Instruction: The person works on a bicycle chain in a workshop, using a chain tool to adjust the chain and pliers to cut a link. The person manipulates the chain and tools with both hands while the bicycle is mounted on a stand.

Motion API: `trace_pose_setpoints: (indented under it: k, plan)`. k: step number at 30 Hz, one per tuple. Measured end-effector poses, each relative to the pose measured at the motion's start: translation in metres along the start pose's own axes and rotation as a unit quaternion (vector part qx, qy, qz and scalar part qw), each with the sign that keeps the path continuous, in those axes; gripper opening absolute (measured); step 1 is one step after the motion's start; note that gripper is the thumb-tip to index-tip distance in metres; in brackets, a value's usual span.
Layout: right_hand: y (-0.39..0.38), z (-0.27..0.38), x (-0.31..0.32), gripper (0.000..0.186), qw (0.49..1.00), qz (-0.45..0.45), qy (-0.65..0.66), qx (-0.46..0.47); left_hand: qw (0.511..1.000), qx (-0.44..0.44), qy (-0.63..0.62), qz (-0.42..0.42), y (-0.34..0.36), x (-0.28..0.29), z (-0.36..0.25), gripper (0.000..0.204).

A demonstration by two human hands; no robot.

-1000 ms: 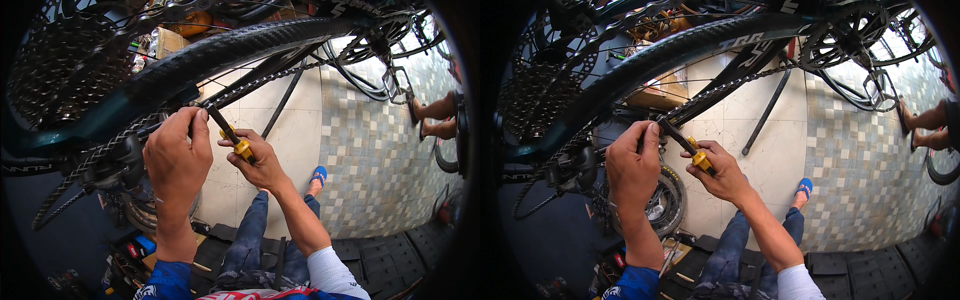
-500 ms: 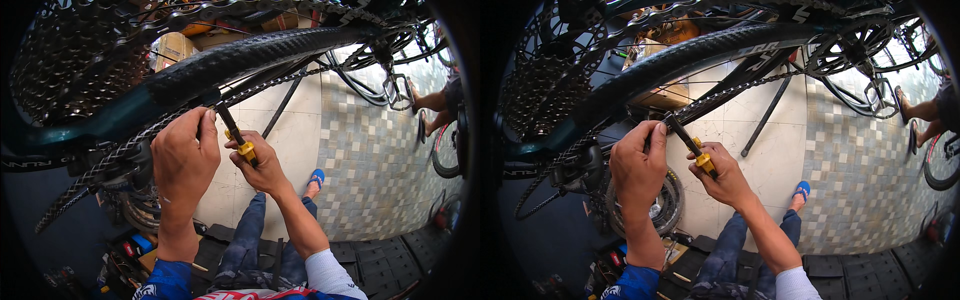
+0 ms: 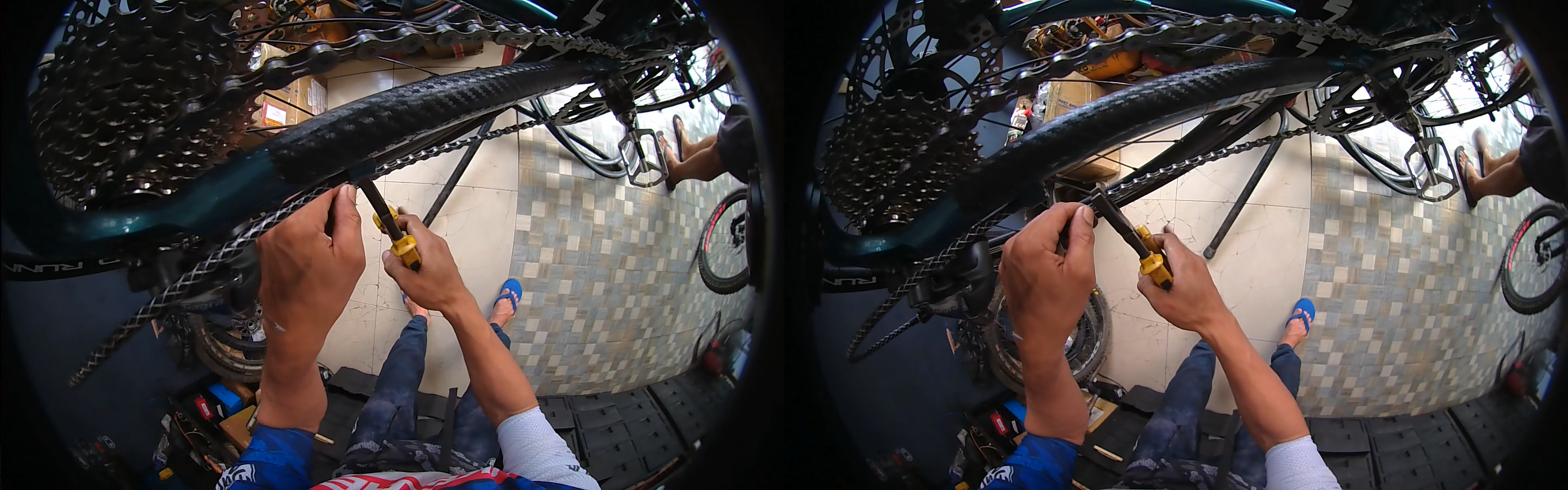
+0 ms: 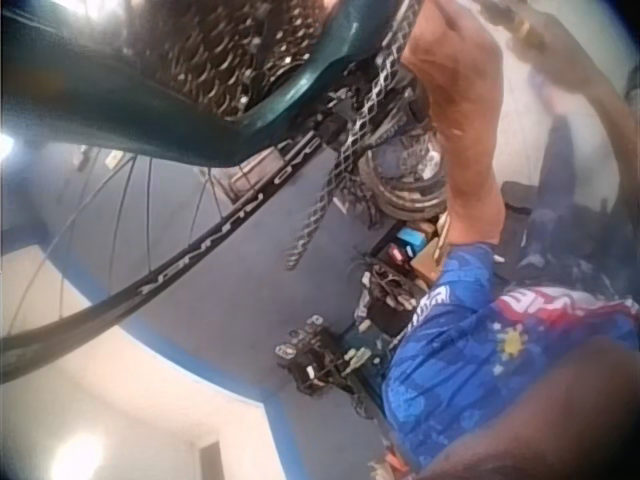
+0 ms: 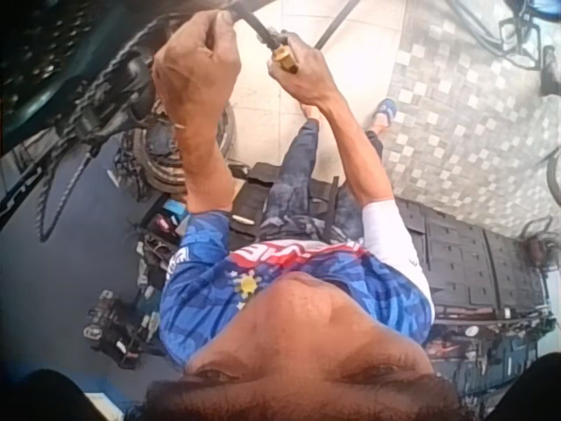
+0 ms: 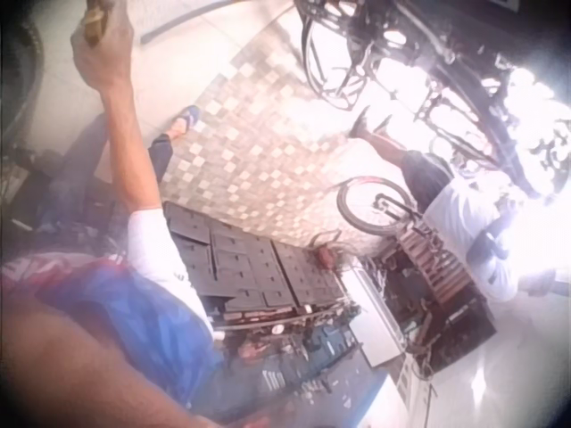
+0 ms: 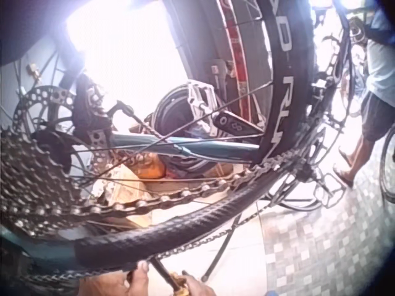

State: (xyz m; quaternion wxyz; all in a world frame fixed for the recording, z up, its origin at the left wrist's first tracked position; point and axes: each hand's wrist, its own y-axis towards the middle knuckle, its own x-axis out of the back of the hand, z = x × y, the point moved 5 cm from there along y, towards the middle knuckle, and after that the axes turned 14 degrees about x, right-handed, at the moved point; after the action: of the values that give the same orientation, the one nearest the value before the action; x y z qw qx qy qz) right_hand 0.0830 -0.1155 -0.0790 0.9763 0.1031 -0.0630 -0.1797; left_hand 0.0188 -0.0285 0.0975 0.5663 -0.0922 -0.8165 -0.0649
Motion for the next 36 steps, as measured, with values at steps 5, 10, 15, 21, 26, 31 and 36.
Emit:
trace_pose_setpoints:
  k: [5, 10, 15, 21, 26, 31, 36]
  plan:
    - [0.003, -0.007, -0.011, 0.031, 0.987, 0.005, 0.155, -0.051, 0.996, -0.073, -0.032, -0.049, 0.001, 0.002, -0.002, 0.019]
    - [0.008, -0.014, -0.021, 0.035, 0.986, -0.033, 0.162, -0.003, 0.998, -0.056, -0.016, -0.039, 0.000, -0.001, 0.001, 0.019]
    - [0.006, -0.021, -0.026, 0.030, 0.988, -0.054, 0.144, 0.016, 0.996, -0.074, 0.006, -0.044, 0.004, -0.004, 0.002, 0.019]
    - [0.007, -0.017, -0.050, 0.027, 0.977, -0.112, 0.180, 0.023, 0.997, -0.050, 0.038, -0.049, 0.005, -0.009, 0.004, 0.017]
    - [-0.002, -0.012, -0.045, 0.035, 0.984, -0.073, 0.160, -0.021, 0.999, -0.047, 0.018, -0.021, 0.007, -0.006, 0.007, 0.015]
    - [-0.012, -0.011, -0.033, 0.047, 0.975, 0.029, 0.211, -0.068, 0.996, -0.080, -0.021, -0.016, 0.003, -0.008, 0.009, 0.015]
    - [-0.029, -0.005, -0.022, 0.069, 0.966, 0.085, 0.242, -0.046, 0.991, -0.123, -0.041, -0.020, 0.005, -0.004, 0.006, 0.015]
